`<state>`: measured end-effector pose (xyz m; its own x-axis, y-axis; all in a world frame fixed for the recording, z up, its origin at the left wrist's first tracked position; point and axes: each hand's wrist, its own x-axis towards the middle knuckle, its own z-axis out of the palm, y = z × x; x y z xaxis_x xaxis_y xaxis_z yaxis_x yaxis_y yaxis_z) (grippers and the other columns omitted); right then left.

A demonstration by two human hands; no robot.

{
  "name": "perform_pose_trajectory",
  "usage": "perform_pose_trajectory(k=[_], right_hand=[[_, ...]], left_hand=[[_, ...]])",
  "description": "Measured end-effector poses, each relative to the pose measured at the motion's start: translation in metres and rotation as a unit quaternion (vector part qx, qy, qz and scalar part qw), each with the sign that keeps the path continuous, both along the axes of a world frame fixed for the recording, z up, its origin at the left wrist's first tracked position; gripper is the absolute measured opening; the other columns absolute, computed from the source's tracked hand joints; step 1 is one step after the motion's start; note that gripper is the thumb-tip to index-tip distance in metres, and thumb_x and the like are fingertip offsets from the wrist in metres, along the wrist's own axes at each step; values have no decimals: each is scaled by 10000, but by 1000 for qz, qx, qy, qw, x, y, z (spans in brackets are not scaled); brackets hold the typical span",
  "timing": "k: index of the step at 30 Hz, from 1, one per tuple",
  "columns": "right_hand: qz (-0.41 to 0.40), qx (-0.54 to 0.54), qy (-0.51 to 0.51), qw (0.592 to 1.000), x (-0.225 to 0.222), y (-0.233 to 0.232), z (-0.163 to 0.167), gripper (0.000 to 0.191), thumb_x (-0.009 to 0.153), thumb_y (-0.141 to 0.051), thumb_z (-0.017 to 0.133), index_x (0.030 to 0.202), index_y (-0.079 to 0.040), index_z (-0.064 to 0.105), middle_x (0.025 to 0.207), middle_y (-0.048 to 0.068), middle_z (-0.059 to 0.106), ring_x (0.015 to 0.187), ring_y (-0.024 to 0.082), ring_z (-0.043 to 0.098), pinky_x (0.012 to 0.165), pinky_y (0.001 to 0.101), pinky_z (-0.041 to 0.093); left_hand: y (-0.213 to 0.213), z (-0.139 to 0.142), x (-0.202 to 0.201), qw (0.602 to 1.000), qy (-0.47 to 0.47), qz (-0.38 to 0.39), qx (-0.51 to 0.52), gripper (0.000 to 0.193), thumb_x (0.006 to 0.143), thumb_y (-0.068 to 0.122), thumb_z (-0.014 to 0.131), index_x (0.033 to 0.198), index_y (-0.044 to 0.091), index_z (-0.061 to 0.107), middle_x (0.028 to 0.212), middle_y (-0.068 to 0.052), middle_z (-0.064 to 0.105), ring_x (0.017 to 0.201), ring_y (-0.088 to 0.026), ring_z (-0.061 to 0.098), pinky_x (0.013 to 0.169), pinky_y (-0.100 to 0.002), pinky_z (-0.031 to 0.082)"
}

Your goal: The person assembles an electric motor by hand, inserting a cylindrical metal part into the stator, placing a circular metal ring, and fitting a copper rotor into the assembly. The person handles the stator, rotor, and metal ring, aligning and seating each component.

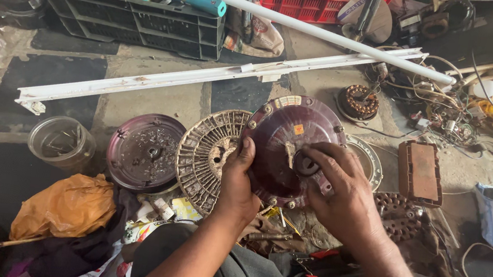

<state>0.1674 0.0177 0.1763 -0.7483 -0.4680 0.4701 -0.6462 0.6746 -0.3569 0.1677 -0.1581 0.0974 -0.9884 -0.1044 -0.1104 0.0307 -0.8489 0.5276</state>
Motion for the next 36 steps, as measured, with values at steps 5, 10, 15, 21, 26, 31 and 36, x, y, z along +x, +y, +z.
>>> perform_pose_trajectory(k=[5, 10, 15, 21, 26, 31, 36], right_hand=[[-97, -65, -18, 993, 2, -6, -19, 579, 681, -189, 900, 1200, -64, 675, 1209, 163, 615, 1117, 309, 639, 925, 420, 545], [-144, -128, -52, 980, 2, -7, -27, 634, 688, -213, 921, 1230, -37, 644, 1144, 120, 662, 1019, 247, 689, 872, 388, 567], [-151, -128, -95, 976, 3, -4, -24, 630, 674, -211, 924, 1236, -84, 669, 1082, 90, 685, 947, 198, 717, 806, 354, 585], [-219, -158, -222, 937, 6, -7, -21, 598, 712, -271, 907, 1241, -118, 673, 1069, 45, 746, 835, 185, 771, 732, 344, 613], [-96, -62, -111, 987, 9, -3, -18, 608, 751, -186, 835, 1318, -65, 653, 1059, 139, 709, 954, 220, 717, 784, 346, 599], [-124, -74, -152, 978, 4, -2, -17, 541, 763, -216, 834, 1261, -83, 671, 897, 76, 739, 757, 167, 723, 689, 312, 599], [-189, -128, -91, 969, 3, -15, -24, 480, 761, -282, 890, 1153, -73, 709, 724, 49, 689, 583, 154, 645, 559, 334, 533]], left_hand=[[-1, 3, 2, 1000, -20, 4, -7, 673, 944, 456, 625, 1494, 91, 493, 1403, -121, 592, 1275, -293, 585, 1074, -495, 489], [-1, 8, 2, 999, -45, 7, -18, 694, 935, 453, 611, 1527, 121, 468, 1470, -89, 575, 1337, -271, 554, 1107, -483, 459], [-1, 10, 4, 999, -24, 2, -22, 682, 949, 446, 606, 1521, 98, 479, 1477, -106, 570, 1336, -279, 553, 1111, -482, 453], [0, 10, 4, 999, -26, 9, -40, 660, 955, 430, 620, 1495, 65, 512, 1453, -113, 586, 1322, -274, 557, 1104, -472, 458], [-2, 10, 3, 997, -63, 21, -36, 641, 937, 414, 621, 1480, 89, 518, 1438, -71, 609, 1315, -245, 567, 1099, -460, 458], [-1, 5, 3, 999, -26, 10, -26, 622, 952, 408, 616, 1464, 67, 523, 1406, -100, 614, 1284, -264, 589, 1087, -466, 477], [1, 1, 2, 1000, -11, -1, -15, 583, 973, 412, 624, 1396, 17, 562, 1321, -132, 654, 1213, -285, 632, 1049, -467, 515]])
